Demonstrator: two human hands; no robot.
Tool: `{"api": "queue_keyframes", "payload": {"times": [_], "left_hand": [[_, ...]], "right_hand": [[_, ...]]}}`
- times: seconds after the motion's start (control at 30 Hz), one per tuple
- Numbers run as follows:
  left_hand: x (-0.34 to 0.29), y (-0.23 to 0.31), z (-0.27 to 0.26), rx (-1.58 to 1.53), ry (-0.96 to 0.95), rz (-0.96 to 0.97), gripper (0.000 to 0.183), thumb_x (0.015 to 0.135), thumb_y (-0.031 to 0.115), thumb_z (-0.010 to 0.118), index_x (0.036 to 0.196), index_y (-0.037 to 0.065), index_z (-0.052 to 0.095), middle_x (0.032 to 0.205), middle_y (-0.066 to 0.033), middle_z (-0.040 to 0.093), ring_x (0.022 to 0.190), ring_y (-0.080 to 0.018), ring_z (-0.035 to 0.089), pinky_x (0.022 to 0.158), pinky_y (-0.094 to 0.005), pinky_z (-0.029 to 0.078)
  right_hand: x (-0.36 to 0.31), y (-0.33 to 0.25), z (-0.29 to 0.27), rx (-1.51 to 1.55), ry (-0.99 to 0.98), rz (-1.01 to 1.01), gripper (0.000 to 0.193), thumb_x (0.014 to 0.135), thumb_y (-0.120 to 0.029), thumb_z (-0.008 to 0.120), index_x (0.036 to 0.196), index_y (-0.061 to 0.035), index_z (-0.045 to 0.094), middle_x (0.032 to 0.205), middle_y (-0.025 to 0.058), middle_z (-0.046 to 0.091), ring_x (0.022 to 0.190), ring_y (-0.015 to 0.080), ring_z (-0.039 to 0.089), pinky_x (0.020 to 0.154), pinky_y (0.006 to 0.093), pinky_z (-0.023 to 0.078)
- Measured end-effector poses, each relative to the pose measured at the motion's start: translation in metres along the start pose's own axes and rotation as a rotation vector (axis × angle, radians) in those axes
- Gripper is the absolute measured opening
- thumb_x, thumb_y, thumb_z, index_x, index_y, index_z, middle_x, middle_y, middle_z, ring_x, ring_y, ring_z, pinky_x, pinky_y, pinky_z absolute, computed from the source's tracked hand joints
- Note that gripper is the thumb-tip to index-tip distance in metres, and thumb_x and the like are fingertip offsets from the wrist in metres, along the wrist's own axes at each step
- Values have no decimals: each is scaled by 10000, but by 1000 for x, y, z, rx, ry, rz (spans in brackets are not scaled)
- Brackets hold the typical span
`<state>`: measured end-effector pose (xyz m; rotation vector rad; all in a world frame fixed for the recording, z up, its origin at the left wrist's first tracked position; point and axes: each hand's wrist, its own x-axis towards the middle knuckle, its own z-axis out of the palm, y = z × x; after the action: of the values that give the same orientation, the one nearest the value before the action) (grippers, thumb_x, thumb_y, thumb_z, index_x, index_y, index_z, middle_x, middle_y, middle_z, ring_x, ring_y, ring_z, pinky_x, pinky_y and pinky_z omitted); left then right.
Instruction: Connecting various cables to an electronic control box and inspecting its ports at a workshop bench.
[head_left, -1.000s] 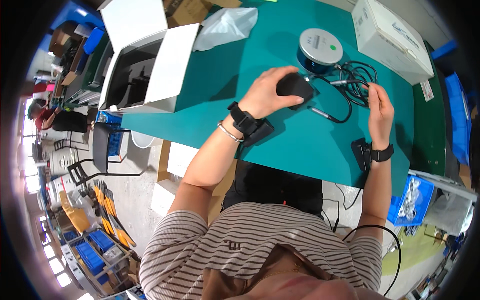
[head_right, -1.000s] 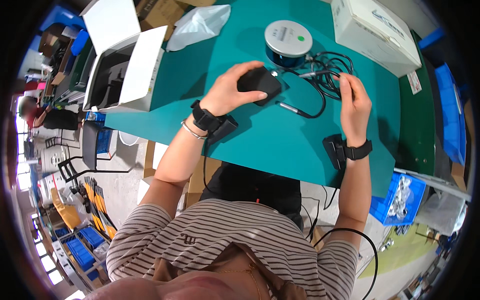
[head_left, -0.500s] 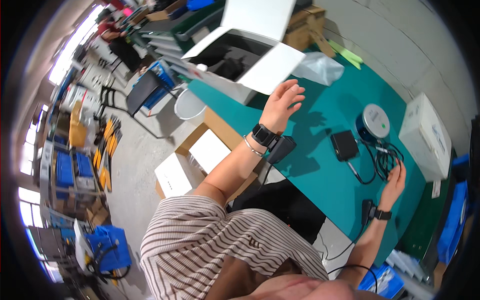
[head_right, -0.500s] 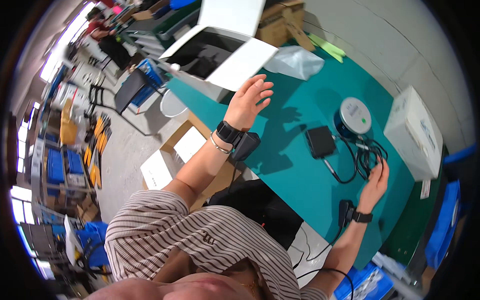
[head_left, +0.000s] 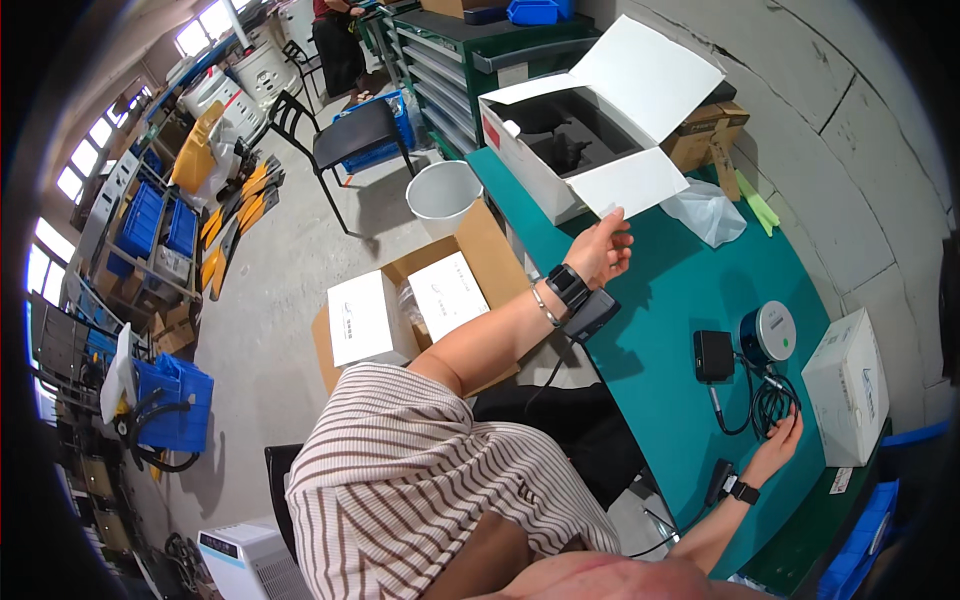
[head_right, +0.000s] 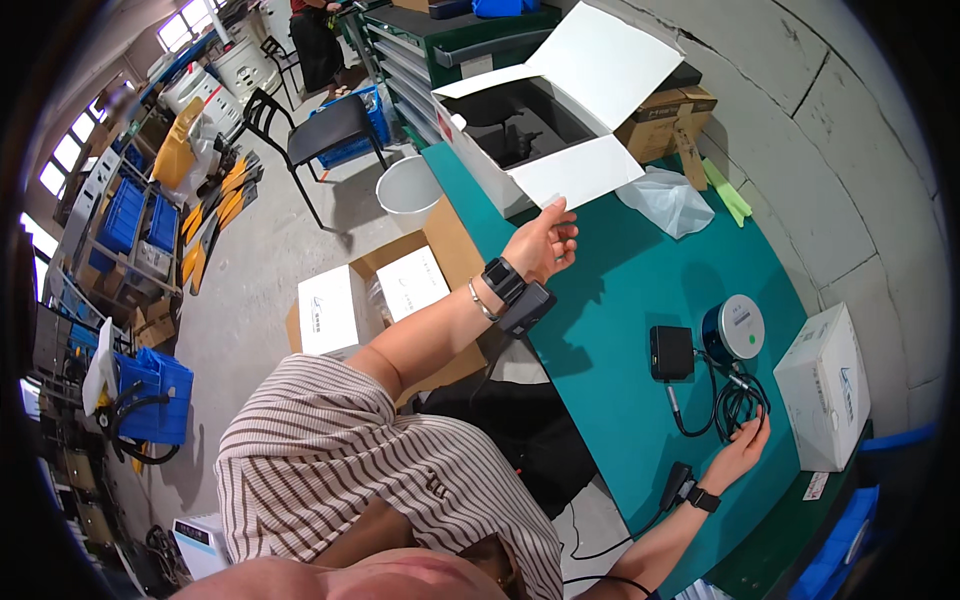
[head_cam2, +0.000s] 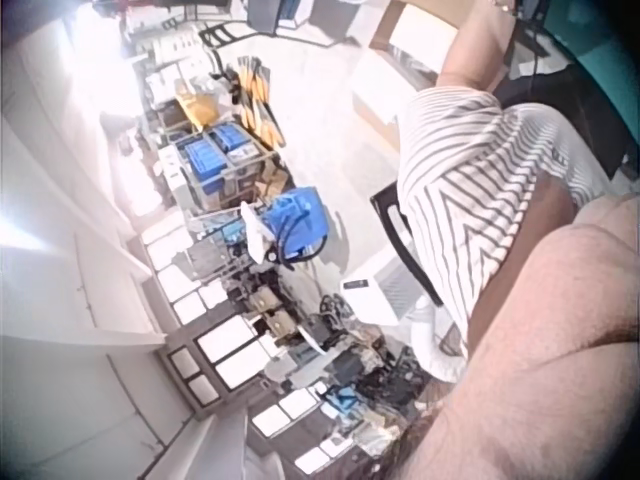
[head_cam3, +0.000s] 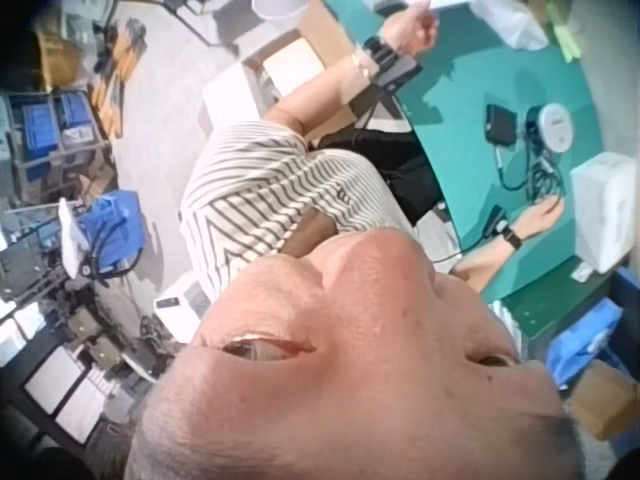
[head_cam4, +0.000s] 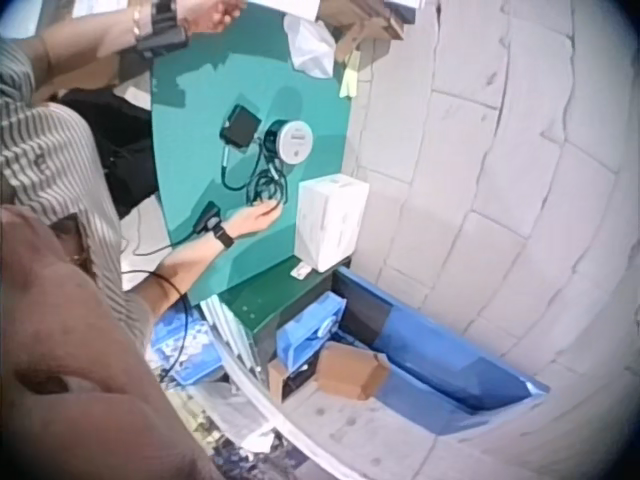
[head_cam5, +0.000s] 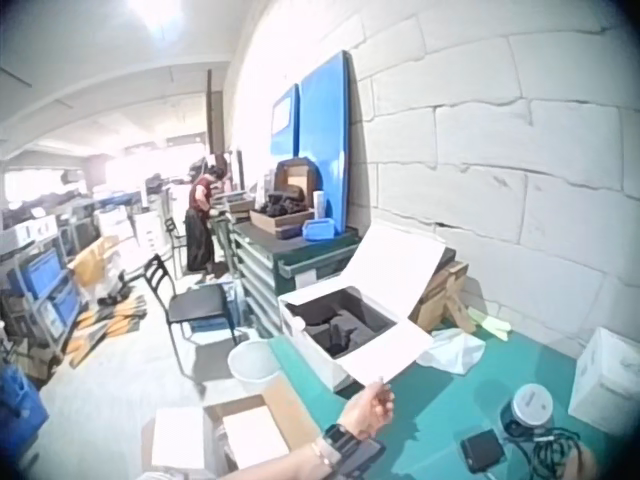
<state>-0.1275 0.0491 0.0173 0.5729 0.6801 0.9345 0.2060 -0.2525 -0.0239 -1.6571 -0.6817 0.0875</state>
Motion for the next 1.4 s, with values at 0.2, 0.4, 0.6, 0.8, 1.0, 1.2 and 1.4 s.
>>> {"api": "queue_keyframes", "payload": {"times": [0.2, 0.4, 0.6, 0.8, 1.0, 1.2, 1.4], "left_hand": [[9, 5, -10, 177, 31, 246, 295, 978, 338, 590, 998, 46, 561, 798, -24, 592, 704, -107, 545, 659, -258, 461], [10, 10, -18, 316, 3, 280, 264, 970, 283, 585, 949, 19, 585, 773, -37, 603, 690, -106, 544, 651, -254, 457], [-12, 10, -7, 322, -105, 170, 269, 953, 306, 620, 949, 38, 593, 767, -16, 576, 687, -95, 528, 654, -243, 455], [-29, -32, 53, 304, -446, -12, 256, 928, 319, 678, 1002, 88, 596, 801, 2, 573, 704, -93, 533, 643, -239, 450], [19, -78, 131, 273, -620, -100, 247, 939, 306, 645, 988, 75, 574, 795, -17, 604, 684, -90, 551, 612, -232, 442], [54, -129, 130, 287, -526, -93, 197, 933, 246, 632, 958, 58, 577, 792, -26, 610, 675, -95, 553, 590, -229, 433], [68, -155, 117, 319, -485, -7, 159, 919, 194, 626, 946, 42, 586, 804, -37, 620, 667, -101, 553, 606, -239, 458]], "right_hand": [[1, 4, -2, -12, 6, -25, 352, 1050, -224, 478, 1313, -8, 570, 835, -5, 482, 699, 79, 395, 627, 228, 380], [1, 1, -2, -19, 10, -9, 354, 1050, -223, 479, 1321, -11, 563, 842, -5, 487, 704, 79, 399, 635, 229, 384], [-1, -1, 0, -5, 20, 12, 355, 1050, -220, 480, 1329, -15, 557, 859, -4, 493, 716, 80, 406, 654, 225, 388], [-1, 6, 0, -28, 32, 4, 356, 1050, -224, 477, 1326, -14, 557, 890, 8, 519, 724, 89, 416, 664, 235, 397], [-1, 2, -3, -71, 30, 13, 356, 1047, -220, 481, 1325, -9, 553, 908, 18, 536, 731, 96, 424, 668, 243, 404], [-7, -13, 3, -132, 51, -18, 374, 1051, -245, 471, 1325, -3, 550, 910, 28, 545, 749, 116, 434, 682, 258, 405], [-14, -28, 9, -188, 21, -45, 388, 1075, -245, 399, 1333, 15, 528, 928, 37, 535, 762, 131, 430, 700, 281, 403]]}}
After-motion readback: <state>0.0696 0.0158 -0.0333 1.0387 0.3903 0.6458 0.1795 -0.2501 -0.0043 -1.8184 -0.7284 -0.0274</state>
